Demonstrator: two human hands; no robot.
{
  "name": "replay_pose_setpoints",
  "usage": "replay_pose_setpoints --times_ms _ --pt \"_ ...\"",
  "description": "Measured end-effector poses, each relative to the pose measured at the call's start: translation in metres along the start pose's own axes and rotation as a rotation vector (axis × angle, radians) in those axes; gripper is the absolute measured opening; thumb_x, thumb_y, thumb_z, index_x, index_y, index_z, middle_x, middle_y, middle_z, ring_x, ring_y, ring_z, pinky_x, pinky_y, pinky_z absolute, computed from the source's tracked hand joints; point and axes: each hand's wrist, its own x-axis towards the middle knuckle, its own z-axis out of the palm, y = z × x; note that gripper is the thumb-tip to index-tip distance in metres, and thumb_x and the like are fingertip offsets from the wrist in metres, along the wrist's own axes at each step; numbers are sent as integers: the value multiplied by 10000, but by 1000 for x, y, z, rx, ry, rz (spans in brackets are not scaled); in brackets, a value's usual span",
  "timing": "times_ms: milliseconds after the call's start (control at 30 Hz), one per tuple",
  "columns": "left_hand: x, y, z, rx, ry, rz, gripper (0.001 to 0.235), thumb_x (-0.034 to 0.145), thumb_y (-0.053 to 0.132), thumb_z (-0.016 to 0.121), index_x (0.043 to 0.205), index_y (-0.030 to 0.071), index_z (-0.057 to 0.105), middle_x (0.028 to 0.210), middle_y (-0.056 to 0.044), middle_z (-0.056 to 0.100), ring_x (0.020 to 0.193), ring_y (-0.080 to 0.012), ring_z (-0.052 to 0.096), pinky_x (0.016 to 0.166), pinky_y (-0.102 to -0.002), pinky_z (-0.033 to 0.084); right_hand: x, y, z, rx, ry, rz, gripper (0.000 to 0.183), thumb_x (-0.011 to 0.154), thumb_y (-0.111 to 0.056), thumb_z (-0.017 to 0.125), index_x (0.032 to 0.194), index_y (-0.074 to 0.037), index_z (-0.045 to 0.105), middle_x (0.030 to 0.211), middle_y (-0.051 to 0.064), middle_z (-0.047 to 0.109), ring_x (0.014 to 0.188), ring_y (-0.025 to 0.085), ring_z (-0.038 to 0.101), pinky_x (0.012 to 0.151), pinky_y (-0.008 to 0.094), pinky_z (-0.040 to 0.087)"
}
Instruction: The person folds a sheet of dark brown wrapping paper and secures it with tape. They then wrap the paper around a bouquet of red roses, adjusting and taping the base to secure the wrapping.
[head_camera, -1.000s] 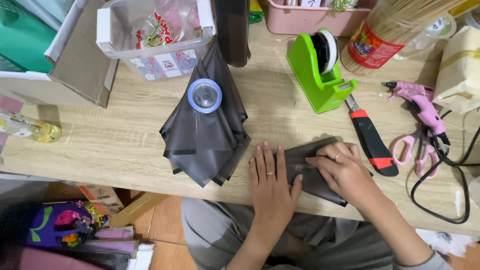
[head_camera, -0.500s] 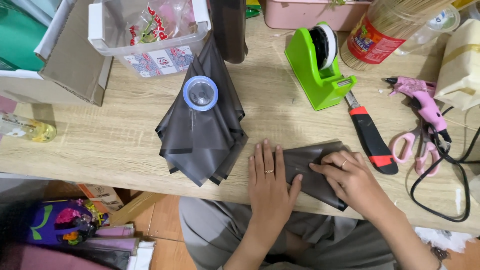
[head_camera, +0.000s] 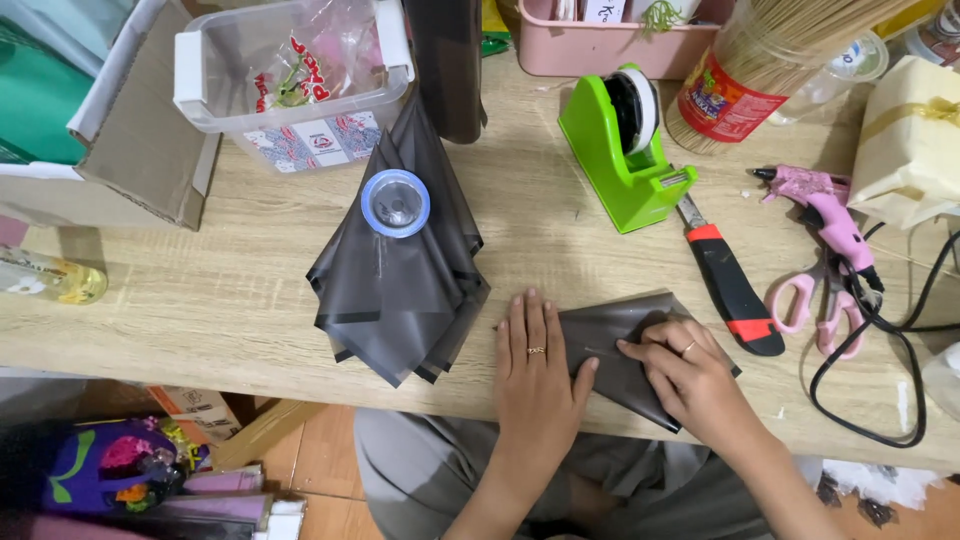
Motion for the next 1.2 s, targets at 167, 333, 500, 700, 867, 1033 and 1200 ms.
replay_pose_setpoints --times_ms 167,333,500,700,867,1033,1200 --pt "2 0 -7 -76 45 -7 710 1021 476 521 1503 -32 406 1589 -249 341 1478 -393 327 1209 -518 277 -2 -1 5 -34 47 -44 245 995 -78 531 1188 -80 682 1036 83 577 984 271 561 903 386 454" --pt "13 1 -14 -95 93 -52 587 1047 464 477 1472 59 496 1539 -268 418 1418 -389 421 1126 -509 363 -5 3 3 -53 31 -57 265 986 -47 487 1139 -84 700 1031 85 590 971 275 574 888 405 459" --pt "21 -3 -9 -130 102 -34 481 1092 306 414 1488 37 463 1551 -269 394 1470 -421 335 1188 -514 314 -4 0 -1 35 68 -82 268 952 65 498 1044 -50 722 1025 71 642 1009 287 615 912 394 502" --pt "19 -5 2 -92 51 -22 533 1050 346 508 1529 122 445 1586 -280 332 1491 -413 305 1212 -507 270 5 6 -28 120 -77 3 266 938 -45 510 874 -112 759 998 40 771 951 193 735 1099 461 477" --pt "20 -5 2 -71 84 -33 542 1050 366 502 1517 97 450 1574 -274 362 1482 -401 333 1212 -495 281 52 12 -69 106 -49 121 301 926 -28 491 1095 -69 737 1084 103 757 993 235 711 962 381 543" --pt "19 -6 5 -101 79 -35 561 1038 359 506 1511 63 449 1577 -279 350 1484 -410 320 1215 -505 263 111 44 -67 77 289 253 235 1032 7 549 1236 32 663 1211 186 631 1102 278 596 940 371 507" --pt "20 -6 4 -83 90 -23 568 1022 360 532 1495 54 461 1563 -279 372 1470 -408 338 1201 -504 285 151 75 -41 135 90 653 428 1022 -457 507 1043 -69 686 1129 163 639 1041 310 592 880 418 397"
